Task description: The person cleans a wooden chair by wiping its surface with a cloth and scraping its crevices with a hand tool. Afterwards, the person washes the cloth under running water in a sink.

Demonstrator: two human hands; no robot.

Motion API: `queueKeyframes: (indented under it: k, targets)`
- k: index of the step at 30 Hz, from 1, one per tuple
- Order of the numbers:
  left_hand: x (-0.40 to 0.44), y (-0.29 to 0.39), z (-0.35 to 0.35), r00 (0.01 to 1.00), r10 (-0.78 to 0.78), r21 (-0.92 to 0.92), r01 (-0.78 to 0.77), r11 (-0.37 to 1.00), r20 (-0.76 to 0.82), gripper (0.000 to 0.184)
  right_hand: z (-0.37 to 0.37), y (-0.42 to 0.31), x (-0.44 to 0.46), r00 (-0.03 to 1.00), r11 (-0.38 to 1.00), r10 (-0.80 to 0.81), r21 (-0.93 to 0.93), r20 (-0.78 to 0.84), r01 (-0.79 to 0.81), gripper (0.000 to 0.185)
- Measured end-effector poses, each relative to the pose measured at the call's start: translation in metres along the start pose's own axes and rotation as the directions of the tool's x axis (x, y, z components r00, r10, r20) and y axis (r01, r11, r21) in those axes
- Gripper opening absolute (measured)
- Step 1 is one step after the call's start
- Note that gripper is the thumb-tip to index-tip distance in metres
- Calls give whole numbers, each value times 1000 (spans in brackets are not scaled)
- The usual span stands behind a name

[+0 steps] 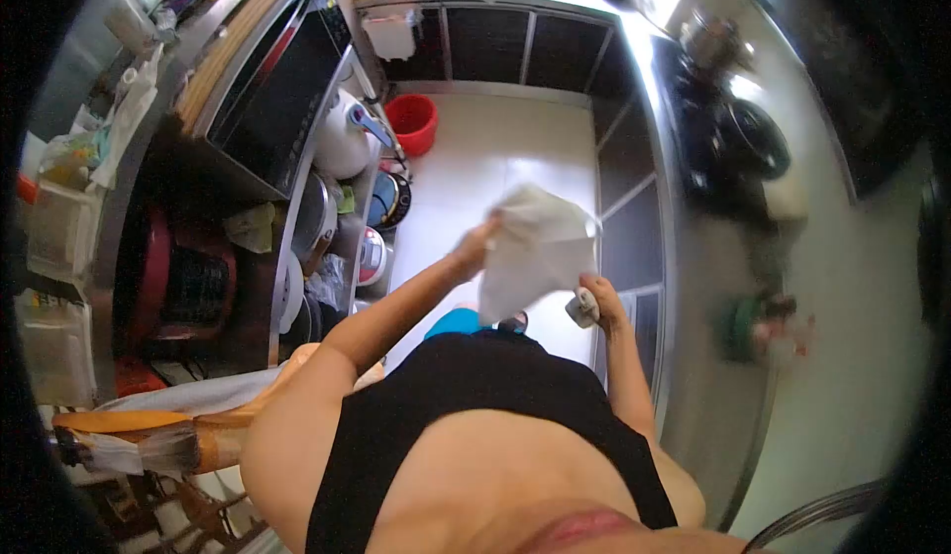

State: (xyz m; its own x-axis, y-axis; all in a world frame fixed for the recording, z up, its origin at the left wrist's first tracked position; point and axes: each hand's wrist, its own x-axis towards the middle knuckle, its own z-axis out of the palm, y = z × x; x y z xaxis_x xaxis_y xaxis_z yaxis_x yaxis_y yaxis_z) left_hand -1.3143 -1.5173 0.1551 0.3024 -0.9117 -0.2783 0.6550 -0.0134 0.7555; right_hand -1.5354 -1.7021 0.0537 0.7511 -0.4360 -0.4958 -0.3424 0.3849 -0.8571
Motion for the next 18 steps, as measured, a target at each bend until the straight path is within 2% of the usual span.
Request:
queueKeyframes:
  k: [1, 2, 3, 4, 6, 7, 10, 11, 13, 14, 15, 17, 18]
  targets:
    - [20, -4, -30, 989, 124, 10, -124, 992, -76, 59, -2, -21, 34, 998, 991, 17, -132, 59, -9, 29]
    - [16, 20, -44, 975, 96, 142, -68, 988, -200, 58, 0, -41, 69, 986, 989, 68, -143, 155, -46, 29]
    - [26, 9, -70, 927, 84, -195, -165, 967, -365, 55, 8, -61, 99, 965, 985, 105, -160, 240, -67, 30]
    - [28, 14, -75, 891, 122, -216, -237, 947, -438, 51, 20, -88, 122, 950, 973, 90, -232, 300, -19, 31]
    - [41, 8, -99, 821, 212, -320, -425, 847, -530, 55, 44, -134, 167, 912, 939, 101, -341, 397, 45, 32]
    - [47, 10, -105, 780, 167, -349, -447, 824, -604, 57, 50, -145, 189, 894, 925, 124, -377, 430, 53, 32]
    - [85, 11, -130, 668, 55, -431, -539, 724, -742, 56, 58, -149, 263, 842, 956, 134, -292, 523, 29, 28]
    - [110, 11, -149, 632, 60, -401, -560, 725, -773, 56, 51, -142, 291, 877, 952, 122, -306, 464, 30, 32]
    - [165, 20, -179, 565, 61, -354, -595, 722, -823, 55, 18, -134, 342, 855, 966, 252, -70, 454, -248, 37]
    - [195, 41, -180, 535, 109, -316, -637, 703, -838, 52, -8, -114, 370, 881, 936, 299, 68, 366, -346, 41]
    - [225, 69, -177, 560, 157, -301, -636, 710, -813, 50, -42, -90, 395, 894, 885, 351, 215, 276, -414, 46]
    - [274, 111, -175, 597, 200, -277, -610, 743, -777, 48, -110, -67, 430, 887, 726, 454, 540, 89, -426, 47]
    - [305, 132, -183, 654, 220, -275, -567, 777, -724, 49, -123, -86, 427, 904, 736, 426, 591, -27, -330, 45]
